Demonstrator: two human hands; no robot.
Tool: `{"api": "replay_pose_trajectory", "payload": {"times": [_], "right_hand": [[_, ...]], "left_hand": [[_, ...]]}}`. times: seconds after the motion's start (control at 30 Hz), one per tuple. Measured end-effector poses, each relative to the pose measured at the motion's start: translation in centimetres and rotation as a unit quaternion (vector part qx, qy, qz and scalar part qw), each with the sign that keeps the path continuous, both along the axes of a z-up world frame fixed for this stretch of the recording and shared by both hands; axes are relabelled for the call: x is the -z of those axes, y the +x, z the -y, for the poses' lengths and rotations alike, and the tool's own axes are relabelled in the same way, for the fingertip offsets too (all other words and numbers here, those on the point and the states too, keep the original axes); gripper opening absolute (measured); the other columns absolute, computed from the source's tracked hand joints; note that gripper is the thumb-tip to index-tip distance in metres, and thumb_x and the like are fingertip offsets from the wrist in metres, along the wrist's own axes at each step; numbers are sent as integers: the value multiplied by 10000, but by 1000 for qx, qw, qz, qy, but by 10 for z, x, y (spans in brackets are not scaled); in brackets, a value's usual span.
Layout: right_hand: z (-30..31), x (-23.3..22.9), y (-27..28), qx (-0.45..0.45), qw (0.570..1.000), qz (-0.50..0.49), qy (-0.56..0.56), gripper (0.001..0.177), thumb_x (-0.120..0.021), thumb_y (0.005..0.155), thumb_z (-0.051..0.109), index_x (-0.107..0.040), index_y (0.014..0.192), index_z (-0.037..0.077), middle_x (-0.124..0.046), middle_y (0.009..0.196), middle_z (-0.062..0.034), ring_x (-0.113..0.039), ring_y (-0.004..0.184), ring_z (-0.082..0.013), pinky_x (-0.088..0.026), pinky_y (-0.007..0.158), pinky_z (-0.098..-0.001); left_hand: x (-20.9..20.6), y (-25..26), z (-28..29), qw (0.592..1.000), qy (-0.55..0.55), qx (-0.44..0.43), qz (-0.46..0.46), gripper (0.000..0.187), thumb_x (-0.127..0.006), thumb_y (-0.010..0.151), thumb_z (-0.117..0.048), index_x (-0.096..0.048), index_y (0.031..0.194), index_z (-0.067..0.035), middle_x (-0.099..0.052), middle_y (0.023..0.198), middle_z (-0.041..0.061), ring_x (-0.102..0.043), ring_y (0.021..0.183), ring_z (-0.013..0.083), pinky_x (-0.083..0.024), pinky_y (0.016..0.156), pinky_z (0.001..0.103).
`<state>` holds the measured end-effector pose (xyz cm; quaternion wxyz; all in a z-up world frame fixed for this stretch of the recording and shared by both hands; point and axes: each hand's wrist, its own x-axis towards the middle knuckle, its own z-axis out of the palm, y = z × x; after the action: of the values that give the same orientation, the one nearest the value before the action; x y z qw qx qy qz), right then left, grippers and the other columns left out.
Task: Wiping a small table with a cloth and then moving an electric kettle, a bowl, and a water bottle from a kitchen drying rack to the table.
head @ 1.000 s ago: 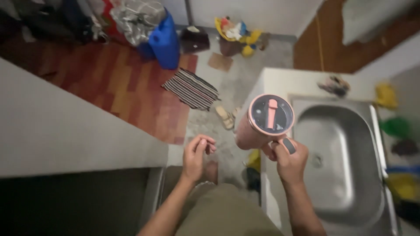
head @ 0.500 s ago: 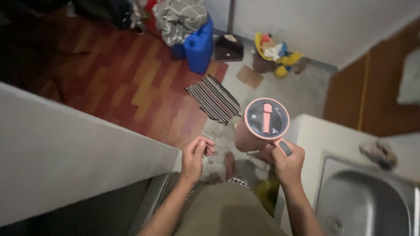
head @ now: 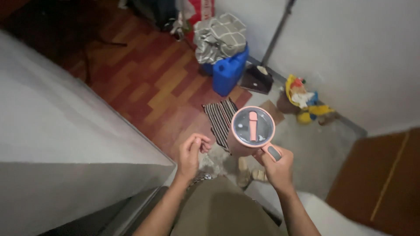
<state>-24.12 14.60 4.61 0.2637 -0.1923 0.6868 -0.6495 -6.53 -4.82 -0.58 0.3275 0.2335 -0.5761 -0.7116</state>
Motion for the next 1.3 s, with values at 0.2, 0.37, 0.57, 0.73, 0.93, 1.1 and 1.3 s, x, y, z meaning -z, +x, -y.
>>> {"api": "replay_pose_trajectory", "payload": {"times": [0.2, 0.37, 0.57, 0.73, 0.93, 1.1, 1.3], "right_hand": [[65, 24, -61, -74, 996, -50, -8, 165, -588, 858, 16, -728, 818, -63, -702, 786, -32, -641, 718, -80, -563, 662, -256], [138, 36, -94, -96, 992, -72, 46, 149, -612, 824, 32, -736, 786, -43, -712, 729, -24, -641, 669, -79, -522, 604, -245], [243, 32, -129, -122, 988, -73, 60, 161, -571, 803, 34, -702, 741, -38, -673, 688, -7, -604, 635, -69, -484, 569, -237], [307, 45, -162, -150, 982, -100, 60, 196, -571, 836, 58, -666, 689, -32, -611, 624, 6, -540, 585, -58, -440, 522, -243], [393, 31, -187, -166, 976, -138, 32, 231, -595, 898, 73, -662, 711, -43, -599, 625, 3, -528, 607, -46, -437, 534, -237], [465, 54, -231, -166, 986, 8, 26, 199, -569, 806, 40, -754, 813, -31, -678, 655, -5, -589, 546, -79, -467, 484, -253], [545, 97, -303, -226, 971, -75, 8, 139, -642, 830, 32, -670, 713, -39, -608, 643, 12, -535, 589, -49, -431, 497, -252]], "left_hand": [[10, -23, 42, 997, -18, -74, 35, 342, -461, 1078, -235, -687, 1008, 12, -682, 837, 49, -611, 780, 105, -494, 726, 260], [25, -47, 91, 992, 24, -117, 26, 353, -455, 1081, -253, -683, 1007, 6, -689, 852, 47, -615, 798, 103, -493, 740, 254], [44, -81, 178, 986, 22, -168, -6, 355, -484, 1084, -265, -693, 989, 4, -679, 849, 40, -608, 804, 107, -482, 746, 253], [59, -109, 243, 979, 81, -180, -47, 354, -499, 1090, -284, -685, 1002, 5, -662, 872, 29, -584, 820, 105, -461, 749, 256], [22, -135, 314, 979, 0, -200, 28, 388, -471, 1083, -313, -697, 1010, -6, -699, 845, 53, -639, 803, 123, -503, 760, 272], [9, -170, 373, 979, -4, -197, 60, 406, -427, 1081, -308, -691, 1004, -9, -708, 831, 57, -651, 792, 120, -514, 744, 274], [24, -223, 448, 972, -11, -232, 27, 387, -411, 1099, -276, -682, 1014, -14, -695, 846, 57, -616, 784, 110, -492, 737, 264]]}}
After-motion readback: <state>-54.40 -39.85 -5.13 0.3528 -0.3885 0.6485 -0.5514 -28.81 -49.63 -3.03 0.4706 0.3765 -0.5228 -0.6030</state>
